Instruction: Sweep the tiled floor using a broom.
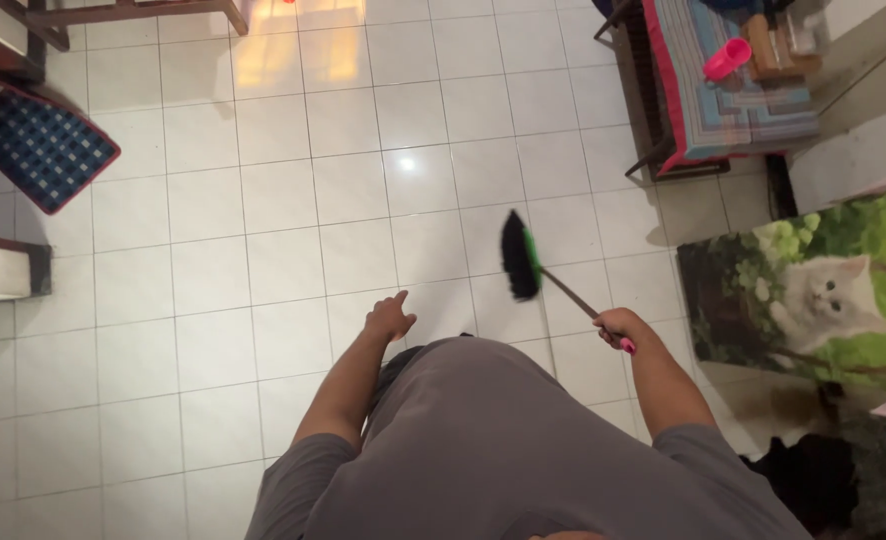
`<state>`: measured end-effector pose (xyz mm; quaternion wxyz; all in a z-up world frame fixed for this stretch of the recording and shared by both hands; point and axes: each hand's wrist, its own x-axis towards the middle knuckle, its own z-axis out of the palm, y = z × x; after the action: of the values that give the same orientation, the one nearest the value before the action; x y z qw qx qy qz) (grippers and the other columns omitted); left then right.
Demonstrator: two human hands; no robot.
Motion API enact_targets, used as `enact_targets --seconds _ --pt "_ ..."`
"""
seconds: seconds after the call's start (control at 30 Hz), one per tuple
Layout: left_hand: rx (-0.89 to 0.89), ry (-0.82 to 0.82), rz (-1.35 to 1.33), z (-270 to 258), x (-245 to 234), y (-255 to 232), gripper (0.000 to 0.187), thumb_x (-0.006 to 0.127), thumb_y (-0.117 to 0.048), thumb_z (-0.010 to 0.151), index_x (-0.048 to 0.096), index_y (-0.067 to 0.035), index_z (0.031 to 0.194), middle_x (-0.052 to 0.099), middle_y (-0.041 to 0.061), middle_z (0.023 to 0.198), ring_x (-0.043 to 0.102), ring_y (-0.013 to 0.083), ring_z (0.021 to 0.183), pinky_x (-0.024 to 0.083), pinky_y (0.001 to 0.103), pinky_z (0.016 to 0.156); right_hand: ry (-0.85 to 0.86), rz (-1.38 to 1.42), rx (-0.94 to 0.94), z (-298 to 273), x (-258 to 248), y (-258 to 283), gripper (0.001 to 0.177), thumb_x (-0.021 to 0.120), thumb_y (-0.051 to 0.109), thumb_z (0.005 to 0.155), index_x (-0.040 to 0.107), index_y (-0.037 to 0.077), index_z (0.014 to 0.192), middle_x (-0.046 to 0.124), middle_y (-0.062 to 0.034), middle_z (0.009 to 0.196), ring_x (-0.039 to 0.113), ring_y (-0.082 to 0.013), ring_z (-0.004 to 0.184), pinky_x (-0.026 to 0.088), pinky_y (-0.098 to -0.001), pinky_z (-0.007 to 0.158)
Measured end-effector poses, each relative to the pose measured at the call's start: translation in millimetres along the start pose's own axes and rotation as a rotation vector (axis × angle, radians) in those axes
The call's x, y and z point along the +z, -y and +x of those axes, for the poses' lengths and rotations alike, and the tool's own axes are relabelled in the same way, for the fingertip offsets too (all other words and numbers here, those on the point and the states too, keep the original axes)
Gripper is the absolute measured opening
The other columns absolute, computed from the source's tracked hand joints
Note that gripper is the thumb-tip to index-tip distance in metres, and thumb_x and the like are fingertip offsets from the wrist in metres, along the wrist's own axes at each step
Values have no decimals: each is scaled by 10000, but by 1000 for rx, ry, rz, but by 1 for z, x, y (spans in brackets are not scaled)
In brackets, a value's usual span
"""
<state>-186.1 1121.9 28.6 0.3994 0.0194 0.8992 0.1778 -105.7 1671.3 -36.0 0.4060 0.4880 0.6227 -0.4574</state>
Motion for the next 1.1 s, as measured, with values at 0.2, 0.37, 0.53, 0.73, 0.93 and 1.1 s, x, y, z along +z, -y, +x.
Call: enact_targets --seconds 0.2,0.37,0.53,0.73,0.93,1.1 --pt "-102 11 -24 -4 28 0 782 639 -439 928 304 -231 1603 484 119 1531 413 339 1441 380 542 1163 -59 -1229 -256 106 -44 1 68 715 17 797 733 -9 736 689 -147 646 678 -240 537 521 -357 495" --pt "-135 30 -56 -22 45 2 785 646 -452 920 316 -238 1599 494 120 1526 425 343 1438 404 533 1153 -280 -773 -202 39 -25 9 164 611 -1 827 756 -79 822 738 -237 735 726 -322 616 569 -438 549" --pt "-148 34 -28 -21 57 6 782 649 -426 920 309 -241 1599 482 115 1537 416 345 1440 397 532 1156 -160 -1513 -565 68 -12 -7 90 754 92 700 768 43 775 700 -169 770 667 -273 647 519 -388 588" --pt "-85 15 -10 -11 38 -7 772 648 -446 925 320 -236 1592 468 122 1549 406 344 1449 383 542 1161 66 38 -298 -81 70 17 190 622 80 902 636 49 1089 572 -109 691 489 -188 497 380 -368 431" --pt "-25 27 28 -4 37 -18 772 637 -445 925 315 -236 1594 500 119 1521 430 348 1431 390 555 1152 368 -60 -311 -99 137 54 432 607 137 953 583 44 1375 547 -38 681 494 -132 515 385 -319 451" --pt "-46 14 39 -7 50 -17 788 656 -464 908 321 -248 1587 508 124 1514 443 353 1422 403 543 1147 552 -84 -336 -16 187 59 439 600 97 980 564 -33 1398 626 -39 750 530 -106 570 427 -278 507"
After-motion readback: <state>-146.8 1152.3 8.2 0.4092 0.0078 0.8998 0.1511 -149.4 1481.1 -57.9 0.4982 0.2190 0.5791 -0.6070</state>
